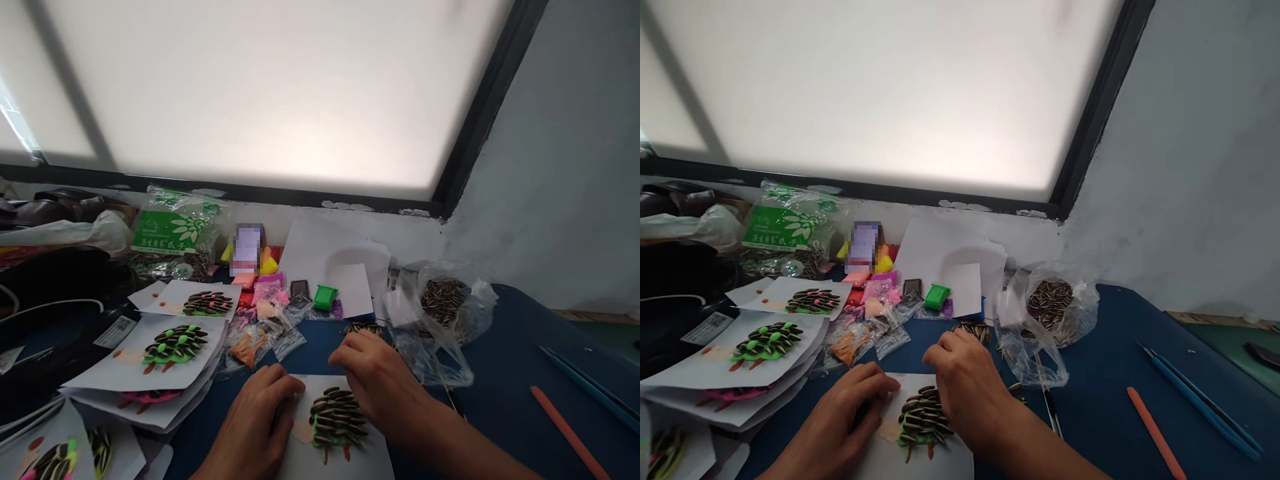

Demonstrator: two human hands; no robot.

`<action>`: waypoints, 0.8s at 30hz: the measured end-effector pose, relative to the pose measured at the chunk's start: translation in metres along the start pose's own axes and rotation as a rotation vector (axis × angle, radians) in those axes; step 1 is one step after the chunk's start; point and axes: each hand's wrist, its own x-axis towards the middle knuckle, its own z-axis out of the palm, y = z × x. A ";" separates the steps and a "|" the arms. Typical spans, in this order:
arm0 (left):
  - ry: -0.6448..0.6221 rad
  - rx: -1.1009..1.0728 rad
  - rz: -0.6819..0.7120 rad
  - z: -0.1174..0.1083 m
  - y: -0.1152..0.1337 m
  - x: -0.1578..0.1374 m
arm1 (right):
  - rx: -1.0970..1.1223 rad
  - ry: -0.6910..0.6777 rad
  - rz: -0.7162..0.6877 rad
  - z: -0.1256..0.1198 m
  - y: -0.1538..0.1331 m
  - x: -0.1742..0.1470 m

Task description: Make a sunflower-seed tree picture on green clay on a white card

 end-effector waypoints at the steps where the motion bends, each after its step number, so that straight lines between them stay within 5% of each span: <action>1: 0.010 0.016 0.018 0.002 -0.001 -0.001 | -0.009 0.007 0.012 0.001 0.003 0.002; 11: 0.084 0.032 0.016 0.008 -0.007 -0.004 | -0.067 -0.067 0.162 0.014 0.022 0.009; 24: 0.141 -0.076 0.029 0.001 -0.005 -0.003 | -0.060 -0.023 0.193 0.029 0.039 0.009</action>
